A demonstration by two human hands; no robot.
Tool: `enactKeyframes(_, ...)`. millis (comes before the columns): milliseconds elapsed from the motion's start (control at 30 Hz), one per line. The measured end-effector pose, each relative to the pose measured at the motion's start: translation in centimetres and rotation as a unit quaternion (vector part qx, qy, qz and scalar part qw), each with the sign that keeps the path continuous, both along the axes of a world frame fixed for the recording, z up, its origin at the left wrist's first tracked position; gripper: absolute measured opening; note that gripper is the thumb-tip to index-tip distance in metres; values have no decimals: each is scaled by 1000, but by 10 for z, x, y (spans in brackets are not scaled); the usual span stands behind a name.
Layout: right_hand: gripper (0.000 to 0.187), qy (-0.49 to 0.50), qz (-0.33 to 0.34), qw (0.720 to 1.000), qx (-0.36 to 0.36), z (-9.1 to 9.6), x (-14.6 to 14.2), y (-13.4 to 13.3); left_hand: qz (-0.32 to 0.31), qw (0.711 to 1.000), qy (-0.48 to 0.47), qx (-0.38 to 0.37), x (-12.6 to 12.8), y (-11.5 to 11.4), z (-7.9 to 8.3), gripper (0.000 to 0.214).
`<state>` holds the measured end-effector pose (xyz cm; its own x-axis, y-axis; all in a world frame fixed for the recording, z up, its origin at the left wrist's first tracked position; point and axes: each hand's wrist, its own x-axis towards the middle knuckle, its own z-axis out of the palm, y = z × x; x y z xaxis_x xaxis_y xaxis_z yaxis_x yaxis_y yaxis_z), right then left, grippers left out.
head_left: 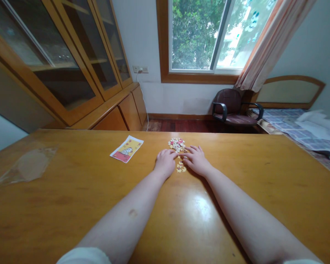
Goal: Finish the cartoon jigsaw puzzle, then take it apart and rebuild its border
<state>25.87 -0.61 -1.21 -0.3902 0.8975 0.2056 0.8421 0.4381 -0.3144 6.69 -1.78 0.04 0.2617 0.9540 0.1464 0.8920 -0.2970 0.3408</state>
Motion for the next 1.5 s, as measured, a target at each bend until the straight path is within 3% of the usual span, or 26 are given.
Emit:
enactKeyframes(67,26,12,-31,999,17,1,3,2,-15,1000,4,4,0,0,-2,40)
enactKeyframes(167,26,23,-59,998,13,1,5,3,19,1000,14,19,-1,1,-1,32)
enactKeyframes(300,29,3,10,1000,-20,1,0,-2,80,996,30,20,-2,0,4,26)
enactKeyframes(400,40,-13,45,998,-32,1,-2,-3,22,999,29,30,-1,-2,3,33)
enactKeyframes(467,41,-12,3,1000,-24,1,0,-1,-21,999,29,34,1,-3,2,36)
enactKeyframes(533,45,-10,-59,998,-20,0,4,3,-21,999,31,28,1,-3,2,36)
enactKeyframes(700,39,-19,-93,995,-32,-1,8,6,76,995,59,6,0,-2,6,29)
enactKeyframes(800,30,4,-107,994,-18,0,7,5,96,993,74,12,1,-3,8,26)
enactKeyframes(967,26,36,-119,992,3,-2,8,7,64,994,84,17,3,-5,9,26)
enactKeyframes(1100,25,52,-86,995,4,-3,8,7,60,995,73,15,3,-5,7,27)
enactKeyframes(1267,23,70,-17,997,5,-4,4,6,-41,998,35,30,4,-6,2,39)
enactKeyframes(1500,24,67,-33,997,-2,-6,5,7,-6,1000,26,16,4,-4,2,37)
